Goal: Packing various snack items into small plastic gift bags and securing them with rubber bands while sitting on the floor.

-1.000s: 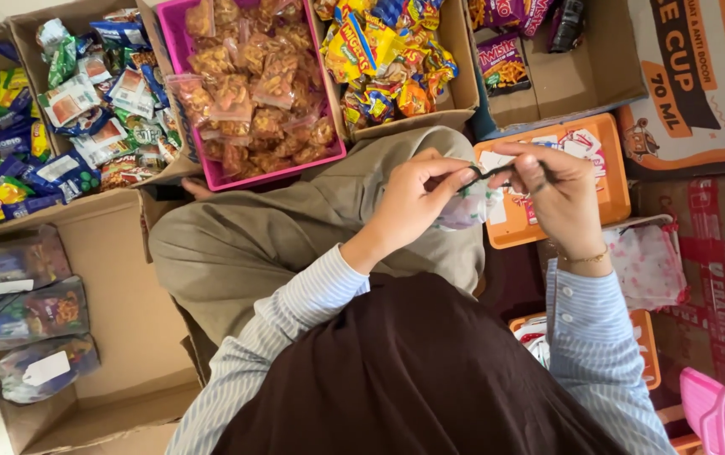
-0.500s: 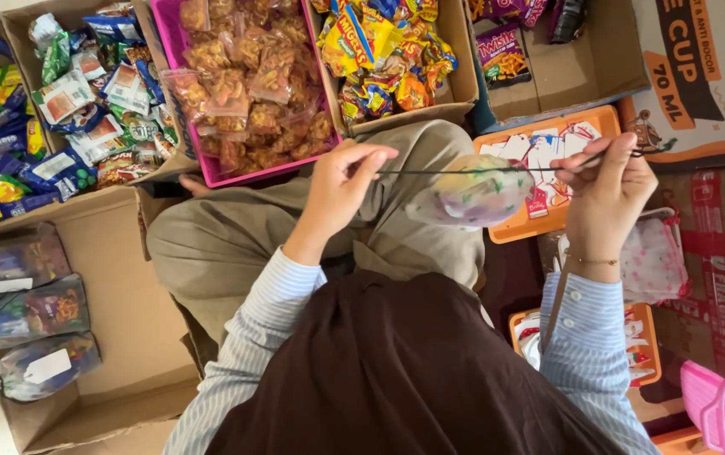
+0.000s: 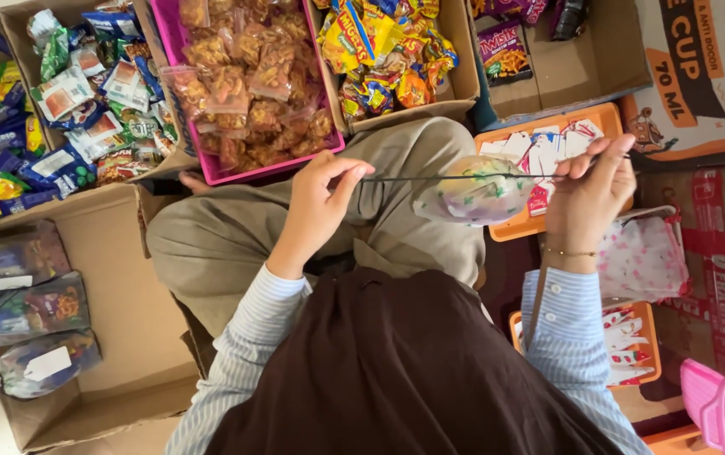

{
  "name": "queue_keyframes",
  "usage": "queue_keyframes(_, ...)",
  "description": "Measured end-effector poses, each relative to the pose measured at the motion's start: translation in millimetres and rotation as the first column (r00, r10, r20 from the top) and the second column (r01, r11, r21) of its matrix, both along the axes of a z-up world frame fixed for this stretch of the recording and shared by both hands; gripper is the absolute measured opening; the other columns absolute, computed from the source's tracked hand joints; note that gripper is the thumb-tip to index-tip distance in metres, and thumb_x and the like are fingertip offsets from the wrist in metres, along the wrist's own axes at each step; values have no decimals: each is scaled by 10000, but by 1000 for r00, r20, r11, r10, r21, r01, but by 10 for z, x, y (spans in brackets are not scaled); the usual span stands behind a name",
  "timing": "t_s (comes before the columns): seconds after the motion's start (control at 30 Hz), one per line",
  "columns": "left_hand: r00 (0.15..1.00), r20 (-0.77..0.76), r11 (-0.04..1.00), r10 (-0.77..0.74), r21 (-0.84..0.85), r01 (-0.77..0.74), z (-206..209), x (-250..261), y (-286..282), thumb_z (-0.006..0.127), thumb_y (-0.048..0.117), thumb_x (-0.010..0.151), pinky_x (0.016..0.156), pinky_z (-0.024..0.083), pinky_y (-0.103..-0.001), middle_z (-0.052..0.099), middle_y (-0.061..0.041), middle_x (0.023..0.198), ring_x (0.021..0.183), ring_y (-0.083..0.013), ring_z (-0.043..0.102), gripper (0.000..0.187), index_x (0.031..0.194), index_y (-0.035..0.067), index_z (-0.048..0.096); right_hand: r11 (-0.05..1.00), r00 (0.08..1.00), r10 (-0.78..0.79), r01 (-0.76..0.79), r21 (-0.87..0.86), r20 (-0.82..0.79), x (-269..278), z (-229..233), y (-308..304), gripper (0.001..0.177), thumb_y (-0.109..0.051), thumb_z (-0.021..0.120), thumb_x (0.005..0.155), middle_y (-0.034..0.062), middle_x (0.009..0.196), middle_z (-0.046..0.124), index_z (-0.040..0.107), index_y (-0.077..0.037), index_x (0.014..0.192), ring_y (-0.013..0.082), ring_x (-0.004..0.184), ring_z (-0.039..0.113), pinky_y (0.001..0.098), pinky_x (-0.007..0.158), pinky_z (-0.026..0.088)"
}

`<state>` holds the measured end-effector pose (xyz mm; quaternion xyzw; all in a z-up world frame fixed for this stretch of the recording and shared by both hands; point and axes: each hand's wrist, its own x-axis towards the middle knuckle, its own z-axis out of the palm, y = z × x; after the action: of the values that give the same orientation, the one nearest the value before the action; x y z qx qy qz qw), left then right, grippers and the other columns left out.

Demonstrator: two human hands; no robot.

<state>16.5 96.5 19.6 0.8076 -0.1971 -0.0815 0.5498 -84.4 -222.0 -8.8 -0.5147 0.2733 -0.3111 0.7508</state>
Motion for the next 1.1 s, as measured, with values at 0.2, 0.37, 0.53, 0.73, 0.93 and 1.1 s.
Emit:
queue_keyframes(0.2, 946, 260, 980, -195, 22, 196, -18, -108, -459, 684, 330, 997, 1006, 491, -555, 601, -295, 1228, 1133, -507, 623, 490, 1375, 45, 558, 986, 997, 28, -39, 161, 70, 154, 135, 339, 348, -424, 517, 1072, -89, 566, 418, 584, -137, 888, 43, 478, 549, 113, 492, 510)
queue_keyframes(0.37, 908, 167, 922, -384, 21, 386, -176, -247, -986, 844, 546, 738, 1054, 477, -607, 569, -291, 1336, 1214, -537, 587, 906, 1448, 121, 474, 970, 988, 121, -138, 201, 97, 129, 176, 451, 356, -422, 472, 1088, -118, 551, 344, 568, -133, 905, 12, 437, 472, 100, 455, 445)
queue_keyframes(0.53, 868, -8, 865, -496, -94, 493, -189, -174, -1009, 780, 260, 868, 949, 559, -544, 695, -243, 1219, 1100, -475, 692, 511, 1292, 20, 625, 988, 987, 153, -154, 15, 58, -40, -48, 279, 390, -361, 446, 1138, -14, 545, 413, 578, -69, 915, 127, 452, 574, 193, 488, 525)
queue_keyframes(0.73, 870, -146, 858, -471, -303, 414, -343, -95, -875, 720, 288, 985, 1024, 546, -470, 717, -168, 1274, 1229, -359, 649, 489, 1425, 122, 587, 712, 771, 608, -635, -300, -188, -228, -155, 166, 570, -16, 536, 977, 229, 1371, 531, 351, 55, 1511, 275, 1373, 434, 498, 1136, 428)
queue_keyframes(0.93, 818, -165, 759, -550, -507, 408, -277, -144, -928, 672, 313, 1052, 1202, 421, -436, 633, -87, 1441, 1389, -233, 560, 467, 1488, 195, 558, 720, 700, 680, -693, 21, -215, -420, -465, 63, 956, -138, 880, 657, 170, 1365, 595, 446, -18, 1500, 247, 1241, 586, 473, 1010, 527)
queue_keyframes(1.1, 940, -340, 965, -30, -253, -61, 106, -292, -920, 854, 606, 723, 1258, 300, -524, 458, -236, 1537, 1448, -414, 450, 1069, 1567, 149, 384, 791, 787, 588, -607, -71, -186, -335, -237, 212, 851, -53, 790, 805, 198, 1350, 604, 364, -77, 1542, 236, 1215, 590, 458, 1010, 542)
